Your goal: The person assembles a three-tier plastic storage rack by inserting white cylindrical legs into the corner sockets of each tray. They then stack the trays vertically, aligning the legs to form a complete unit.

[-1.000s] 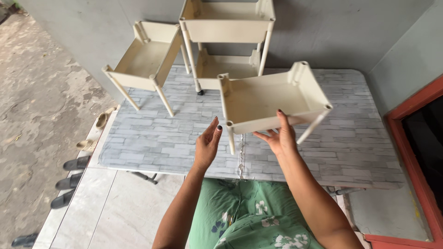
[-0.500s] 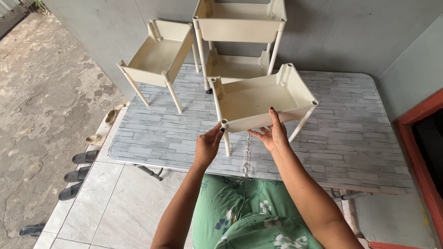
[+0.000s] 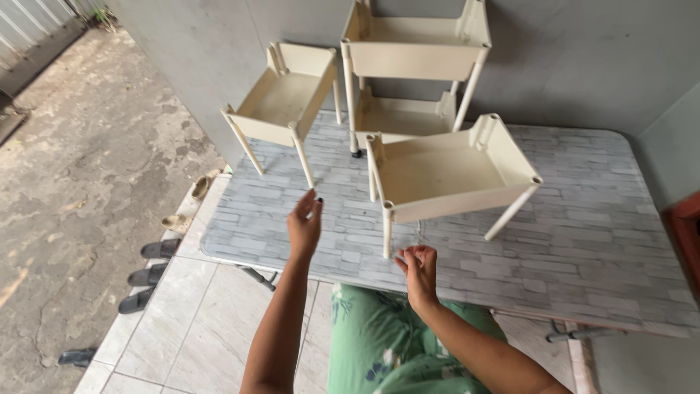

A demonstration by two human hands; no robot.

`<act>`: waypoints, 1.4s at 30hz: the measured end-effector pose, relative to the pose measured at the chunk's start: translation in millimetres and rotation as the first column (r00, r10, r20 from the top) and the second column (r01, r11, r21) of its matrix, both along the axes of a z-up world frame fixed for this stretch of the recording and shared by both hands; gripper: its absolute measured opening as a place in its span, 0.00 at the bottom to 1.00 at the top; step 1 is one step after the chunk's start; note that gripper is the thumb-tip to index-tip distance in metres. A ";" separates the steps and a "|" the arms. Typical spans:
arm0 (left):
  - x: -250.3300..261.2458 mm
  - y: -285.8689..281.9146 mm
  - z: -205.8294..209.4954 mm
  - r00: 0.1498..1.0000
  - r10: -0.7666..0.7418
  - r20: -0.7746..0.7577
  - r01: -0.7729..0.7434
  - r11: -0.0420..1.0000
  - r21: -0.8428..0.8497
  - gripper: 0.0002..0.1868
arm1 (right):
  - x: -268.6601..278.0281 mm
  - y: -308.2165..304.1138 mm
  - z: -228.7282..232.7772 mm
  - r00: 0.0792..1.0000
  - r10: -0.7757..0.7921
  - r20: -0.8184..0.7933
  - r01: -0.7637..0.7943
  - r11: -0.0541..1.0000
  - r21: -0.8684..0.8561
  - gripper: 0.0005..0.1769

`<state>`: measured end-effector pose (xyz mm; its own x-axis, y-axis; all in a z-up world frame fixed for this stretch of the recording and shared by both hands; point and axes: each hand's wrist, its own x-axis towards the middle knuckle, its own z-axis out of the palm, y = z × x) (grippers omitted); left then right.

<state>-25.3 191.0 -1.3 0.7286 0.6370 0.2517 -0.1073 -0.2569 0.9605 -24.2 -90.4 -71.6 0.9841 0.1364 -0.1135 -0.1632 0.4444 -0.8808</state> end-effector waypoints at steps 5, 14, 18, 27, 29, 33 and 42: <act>45.1 70.7 -21.2 0.977 0.115 -0.181 -0.111 0.993 0.035 0.25 | -3.9 20.3 7.2 0.995 0.018 0.095 -0.013 0.999 -0.052 0.06; 112.9 118.5 -66.5 0.934 -0.003 -0.356 0.000 1.000 -0.009 0.39 | -28.7 67.1 26.6 0.812 0.430 0.396 -0.264 0.874 -0.408 0.22; 137.8 129.3 -79.6 0.948 0.105 -0.302 -0.061 0.986 0.152 0.41 | 6.5 112.0 41.8 0.854 0.411 0.319 -0.276 0.877 -0.393 0.25; 155.3 128.8 -79.4 0.975 0.117 -0.187 -0.067 0.965 0.252 0.19 | 71.4 171.6 57.1 0.892 0.346 0.290 -0.220 0.894 -0.389 0.26; 135.3 128.6 -81.2 0.989 0.087 -0.116 -0.067 0.983 0.171 0.16 | 81.2 176.2 54.4 0.889 0.341 0.305 -0.224 0.906 -0.359 0.26; 78.7 130.7 -89.3 0.997 0.075 -0.001 -0.075 0.997 -0.006 0.11 | 87.8 181.5 47.3 0.899 0.311 0.310 -0.193 0.914 -0.357 0.26; -48.0 119.2 -83.8 0.918 0.297 0.264 -0.246 0.947 -0.208 0.13 | 82.4 194.7 52.9 0.923 0.280 0.265 -0.098 0.834 -0.543 0.37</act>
<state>-73.3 310.2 -85.0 0.4334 0.8510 0.2965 -0.3341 -0.1538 0.9299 58.2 104.2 -18.7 0.9371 0.3358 0.0958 0.1345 -0.0938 -0.9865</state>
